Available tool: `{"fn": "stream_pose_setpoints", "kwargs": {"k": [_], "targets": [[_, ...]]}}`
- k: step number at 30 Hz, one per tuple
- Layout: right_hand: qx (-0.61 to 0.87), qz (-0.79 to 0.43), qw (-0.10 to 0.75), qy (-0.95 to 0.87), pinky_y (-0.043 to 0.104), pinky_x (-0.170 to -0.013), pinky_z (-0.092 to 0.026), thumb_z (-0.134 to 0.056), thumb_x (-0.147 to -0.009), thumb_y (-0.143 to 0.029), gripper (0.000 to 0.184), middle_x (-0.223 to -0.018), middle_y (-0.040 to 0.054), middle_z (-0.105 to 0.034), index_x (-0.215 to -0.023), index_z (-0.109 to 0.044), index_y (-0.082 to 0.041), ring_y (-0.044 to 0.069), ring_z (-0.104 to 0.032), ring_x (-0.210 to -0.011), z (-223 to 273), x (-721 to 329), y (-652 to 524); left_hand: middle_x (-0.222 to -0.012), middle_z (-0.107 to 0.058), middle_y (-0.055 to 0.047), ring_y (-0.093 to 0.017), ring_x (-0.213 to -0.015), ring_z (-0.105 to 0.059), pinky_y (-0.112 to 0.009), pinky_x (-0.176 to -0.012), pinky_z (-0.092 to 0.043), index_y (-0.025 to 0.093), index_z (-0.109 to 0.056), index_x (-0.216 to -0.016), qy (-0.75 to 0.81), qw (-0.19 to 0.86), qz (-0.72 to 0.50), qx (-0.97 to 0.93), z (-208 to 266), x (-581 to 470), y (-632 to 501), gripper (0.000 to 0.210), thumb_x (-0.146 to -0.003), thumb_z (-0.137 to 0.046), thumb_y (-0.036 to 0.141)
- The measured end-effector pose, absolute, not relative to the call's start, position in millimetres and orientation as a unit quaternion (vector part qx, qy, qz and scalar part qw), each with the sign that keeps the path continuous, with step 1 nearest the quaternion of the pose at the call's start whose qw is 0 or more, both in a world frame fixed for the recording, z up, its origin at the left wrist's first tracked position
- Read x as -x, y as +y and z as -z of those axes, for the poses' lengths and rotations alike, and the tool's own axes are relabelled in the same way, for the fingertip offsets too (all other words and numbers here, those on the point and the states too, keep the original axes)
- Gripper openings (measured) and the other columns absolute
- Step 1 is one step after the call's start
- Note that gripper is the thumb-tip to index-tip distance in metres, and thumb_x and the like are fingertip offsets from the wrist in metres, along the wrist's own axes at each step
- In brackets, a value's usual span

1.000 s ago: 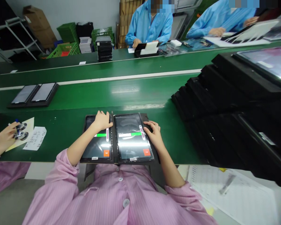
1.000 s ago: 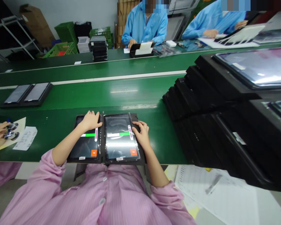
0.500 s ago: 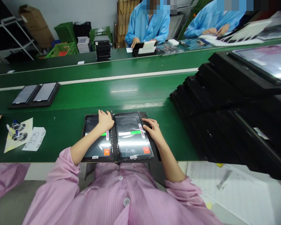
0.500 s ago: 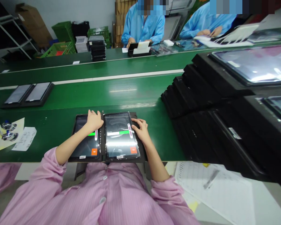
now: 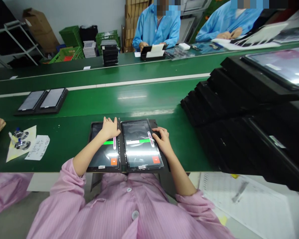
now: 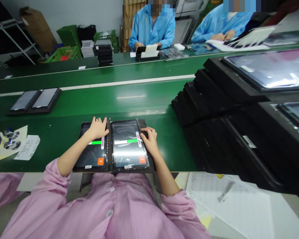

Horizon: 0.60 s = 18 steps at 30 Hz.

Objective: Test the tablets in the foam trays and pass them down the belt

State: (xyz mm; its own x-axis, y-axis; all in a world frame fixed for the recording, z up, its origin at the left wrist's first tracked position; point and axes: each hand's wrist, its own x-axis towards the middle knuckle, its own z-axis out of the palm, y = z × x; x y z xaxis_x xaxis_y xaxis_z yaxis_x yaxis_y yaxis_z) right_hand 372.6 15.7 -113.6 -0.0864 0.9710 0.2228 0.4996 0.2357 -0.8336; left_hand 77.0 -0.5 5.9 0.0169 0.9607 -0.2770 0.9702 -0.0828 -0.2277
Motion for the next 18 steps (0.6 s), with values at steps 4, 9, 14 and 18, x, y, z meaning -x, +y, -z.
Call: {"fn": "stream_pose_setpoints", "kwargs": {"k": [4,9,14,18], "targets": [[0.538,-0.294,0.411,-0.675,0.054,-0.109,-0.033,-0.057,-0.086,-0.054,0.037,-0.120,0.0117,-0.054,-0.105,-0.070,-0.025,0.034,-0.046,-0.125,111.5,-373.3,15.2,-0.144,-0.049,-0.034,-0.044,-0.140,-0.043,-0.057,-0.119,-0.014,-0.003,-0.031,-0.154,0.675,0.004,0.185,-0.714,-5.5,-79.5,-1.7,0.078,-0.093,-0.048,0.043],[0.540,-0.298,0.396,-0.680,0.054,-0.110,-0.032,-0.056,-0.086,-0.052,0.039,-0.123,0.0118,-0.052,-0.112,-0.069,-0.026,0.034,-0.044,-0.126,110.9,-374.7,15.8,-0.139,-0.054,-0.034,-0.044,-0.136,-0.046,-0.057,-0.119,-0.014,-0.006,-0.037,-0.149,0.675,0.022,0.181,-0.715,-5.6,-79.9,1.8,0.078,-0.090,-0.053,0.043],[0.556,-0.303,0.347,-0.691,0.054,-0.111,-0.031,-0.053,-0.085,-0.052,0.049,-0.123,0.0111,-0.049,-0.128,-0.064,-0.030,0.034,-0.044,-0.124,110.4,-374.5,19.7,-0.121,-0.068,-0.028,-0.040,-0.124,-0.057,-0.059,-0.119,-0.015,0.000,-0.053,-0.137,0.676,0.024,0.147,-0.722,-7.0,-75.9,6.6,0.062,-0.091,-0.051,0.042],[0.547,-0.300,0.328,-0.709,0.054,-0.111,-0.033,-0.048,-0.085,-0.058,0.054,-0.124,0.0115,-0.053,-0.127,-0.064,-0.028,0.034,-0.045,-0.126,107.6,-378.9,23.7,-0.116,-0.069,-0.026,-0.039,-0.118,-0.061,-0.059,-0.116,-0.018,0.003,-0.059,-0.131,0.693,0.011,0.114,-0.712,-8.3,-76.9,2.9,0.059,-0.087,-0.056,0.043]]}}
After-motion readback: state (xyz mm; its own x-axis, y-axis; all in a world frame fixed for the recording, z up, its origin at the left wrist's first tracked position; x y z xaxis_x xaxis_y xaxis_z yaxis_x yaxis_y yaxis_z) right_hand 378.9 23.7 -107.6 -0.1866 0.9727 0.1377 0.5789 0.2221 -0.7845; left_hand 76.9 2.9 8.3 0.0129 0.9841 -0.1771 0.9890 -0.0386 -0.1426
